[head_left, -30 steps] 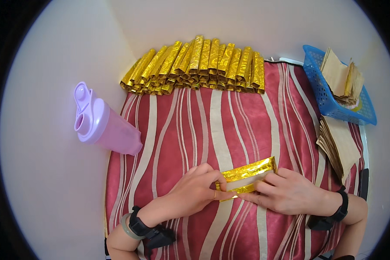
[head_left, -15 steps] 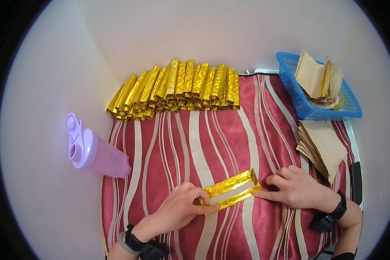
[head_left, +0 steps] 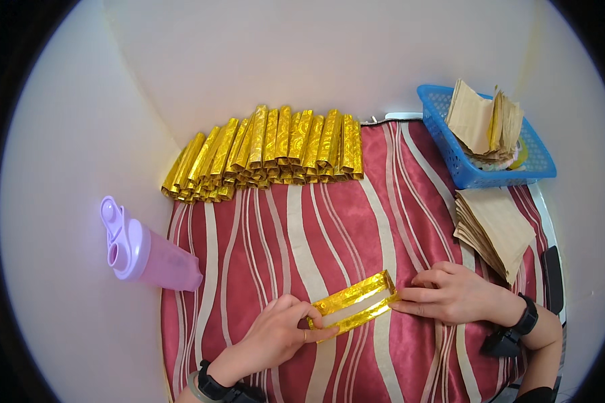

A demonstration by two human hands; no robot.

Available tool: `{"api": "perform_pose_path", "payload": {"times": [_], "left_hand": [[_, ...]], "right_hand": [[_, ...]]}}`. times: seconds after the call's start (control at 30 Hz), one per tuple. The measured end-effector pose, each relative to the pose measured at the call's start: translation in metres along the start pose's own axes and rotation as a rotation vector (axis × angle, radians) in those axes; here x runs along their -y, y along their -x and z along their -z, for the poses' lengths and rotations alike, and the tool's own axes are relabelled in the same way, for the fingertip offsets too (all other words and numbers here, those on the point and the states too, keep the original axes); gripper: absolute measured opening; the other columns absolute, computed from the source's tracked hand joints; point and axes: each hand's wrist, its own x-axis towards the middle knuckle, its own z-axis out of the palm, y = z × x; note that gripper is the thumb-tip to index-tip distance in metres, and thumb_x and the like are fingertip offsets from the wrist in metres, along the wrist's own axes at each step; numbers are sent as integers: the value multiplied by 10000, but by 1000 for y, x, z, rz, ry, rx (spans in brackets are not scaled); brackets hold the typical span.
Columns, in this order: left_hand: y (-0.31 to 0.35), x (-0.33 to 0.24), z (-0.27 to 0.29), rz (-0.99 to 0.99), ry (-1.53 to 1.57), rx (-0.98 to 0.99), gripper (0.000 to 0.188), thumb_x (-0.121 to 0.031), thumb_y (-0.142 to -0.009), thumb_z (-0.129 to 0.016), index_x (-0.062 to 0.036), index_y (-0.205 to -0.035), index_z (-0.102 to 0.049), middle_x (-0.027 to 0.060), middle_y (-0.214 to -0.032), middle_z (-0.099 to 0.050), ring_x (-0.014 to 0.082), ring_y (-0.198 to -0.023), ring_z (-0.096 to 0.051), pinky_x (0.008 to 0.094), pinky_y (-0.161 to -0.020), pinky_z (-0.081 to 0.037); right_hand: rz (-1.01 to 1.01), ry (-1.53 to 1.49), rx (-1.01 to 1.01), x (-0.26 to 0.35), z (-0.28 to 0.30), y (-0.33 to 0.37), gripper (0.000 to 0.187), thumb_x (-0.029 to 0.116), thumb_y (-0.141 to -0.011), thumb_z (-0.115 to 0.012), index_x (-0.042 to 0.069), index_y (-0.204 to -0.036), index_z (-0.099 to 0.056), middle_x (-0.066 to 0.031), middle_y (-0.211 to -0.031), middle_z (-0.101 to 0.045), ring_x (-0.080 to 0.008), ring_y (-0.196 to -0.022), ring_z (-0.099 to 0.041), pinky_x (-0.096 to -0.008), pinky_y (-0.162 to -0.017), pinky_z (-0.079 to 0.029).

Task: Fold gold foil paper into long strips and then fold it around square sheets of paper.

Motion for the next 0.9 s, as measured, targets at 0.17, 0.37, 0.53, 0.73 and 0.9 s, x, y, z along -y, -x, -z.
{"api": "perform_pose_path", "payload": {"times": [0.17, 0.37, 0.53, 0.73, 0.9], "left_hand": [[0, -2, -2, -1, -43, -21, 425, -16, -771, -677, -291, -1092, -718, -64, -969, -545, 196, -897, -492, 302, -770, -431], [4, -10, -4, -153, -314, -156, 257, -149, -780, -673, -216, -1023, -721, -84, -951, -564, 144, -908, -511, 288, -712, -394], [2, -17, 2, -206, -413, -169, 292, -161, -732, -681, -185, -1021, -714, -90, -949, -557, 121, -908, -507, 287, -684, -375], [5, -21, 2, -194, -581, -153, 328, -163, -722, -674, -152, -1049, -702, -71, -1001, -555, 113, -922, -504, 285, -665, -363], [-1, -22, -1, -113, -806, -238, 300, -134, -738, -646, -102, -1032, -694, -48, -1075, -562, 121, -928, -503, 296, -668, -359]], "right_hand": [[25, 36, 3, -1, 1, 2, 370, 145, -804, -595, 92, -1164, -662, 13, -1138, -585, -156, -1064, -541, -275, -852, -456], [31, 60, -21, -1, -1, 4, 359, 142, -802, -600, 91, -1150, -669, -3, -1145, -601, -159, -1093, -555, -291, -864, -471], [75, 58, -66, 1, -4, -2, 331, 107, -795, -596, 16, -1107, -658, -46, -1081, -634, -158, -1003, -590, -266, -810, -475], [147, 129, -74, 5, -8, -14, 345, 70, -747, -603, -31, -1074, -642, -34, -790, -571, -119, -722, -564, -222, -627, -444], [141, 125, -116, 22, -14, -24, 256, 88, -739, -606, -28, -964, -641, -7, -722, -517, -113, -684, -532, -217, -568, -399]]}}
